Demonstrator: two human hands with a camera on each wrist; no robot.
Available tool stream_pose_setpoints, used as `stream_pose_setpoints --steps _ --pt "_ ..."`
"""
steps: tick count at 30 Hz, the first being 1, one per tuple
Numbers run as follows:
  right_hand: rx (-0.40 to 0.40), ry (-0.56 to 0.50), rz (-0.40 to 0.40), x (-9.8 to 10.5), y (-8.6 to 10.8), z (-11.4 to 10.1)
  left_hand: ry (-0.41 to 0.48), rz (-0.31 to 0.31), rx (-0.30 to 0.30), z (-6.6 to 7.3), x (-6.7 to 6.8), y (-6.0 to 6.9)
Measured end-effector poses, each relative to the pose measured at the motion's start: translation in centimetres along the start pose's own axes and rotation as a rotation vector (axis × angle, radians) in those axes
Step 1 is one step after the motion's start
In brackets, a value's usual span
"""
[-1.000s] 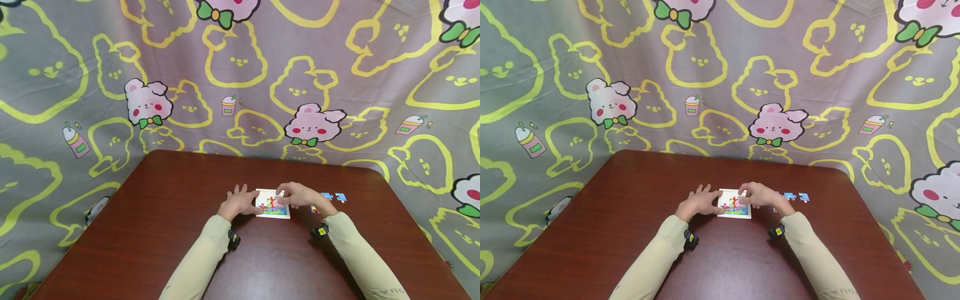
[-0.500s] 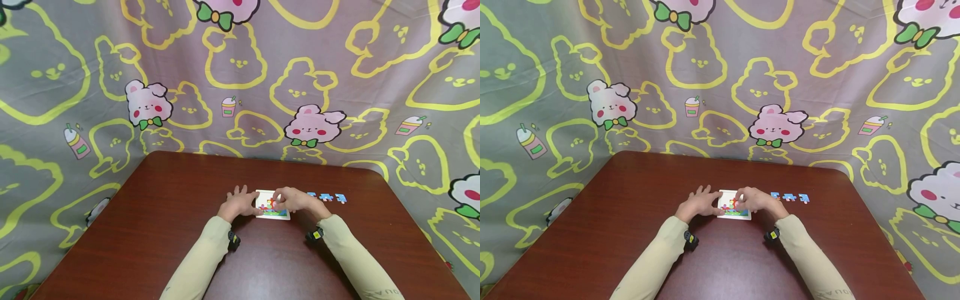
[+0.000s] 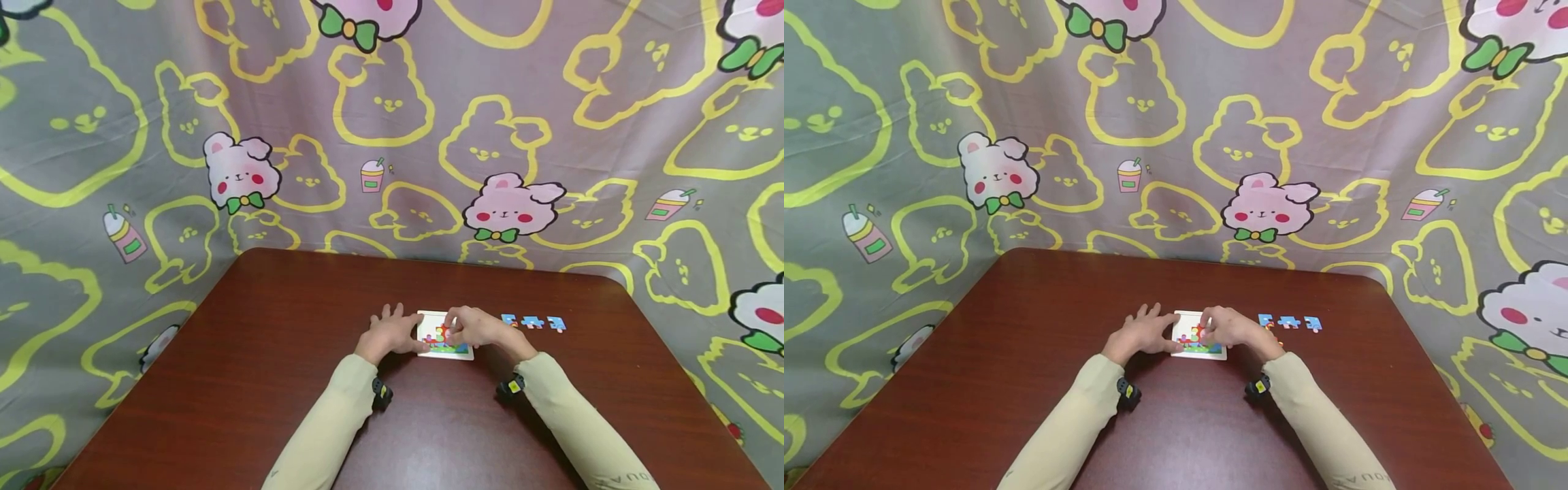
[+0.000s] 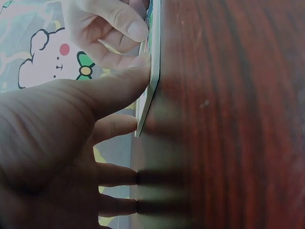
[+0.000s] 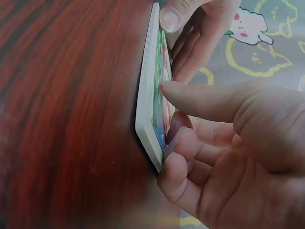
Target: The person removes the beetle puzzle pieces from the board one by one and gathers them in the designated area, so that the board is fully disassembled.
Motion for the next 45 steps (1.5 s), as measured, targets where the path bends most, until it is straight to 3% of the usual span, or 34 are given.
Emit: stream_pose_setpoints --steps 23,30,37,45 --pt "-0.039 -0.051 0.036 0.0 -0.2 0.2 -0.011 0.000 0.001 0.0 -0.1 -0.1" --pt "0.022 -0.093 0.027 -0.1 -0.2 0.1 -0.011 -0.001 -0.002 -0.1 -0.2 -0.2" --pt "0.075 -0.090 0.095 0.5 0.0 -0.8 -0.016 -0.002 -0.003 -0.1 0.0 0.0" --pt "0.126 -0.119 0.097 1.8 0.6 -0.8 -0.017 0.000 -0.008 0.0 -0.1 -0.2"
Point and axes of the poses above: each hand's wrist, its own y-axis away from the middle knuckle, its own x-axis out of the back of the hand, z = x × y, the point moved 6 cm from there along -y, towards the middle knuckle, and after that the axes turned 14 degrees about -x, right-handed, at the moved point
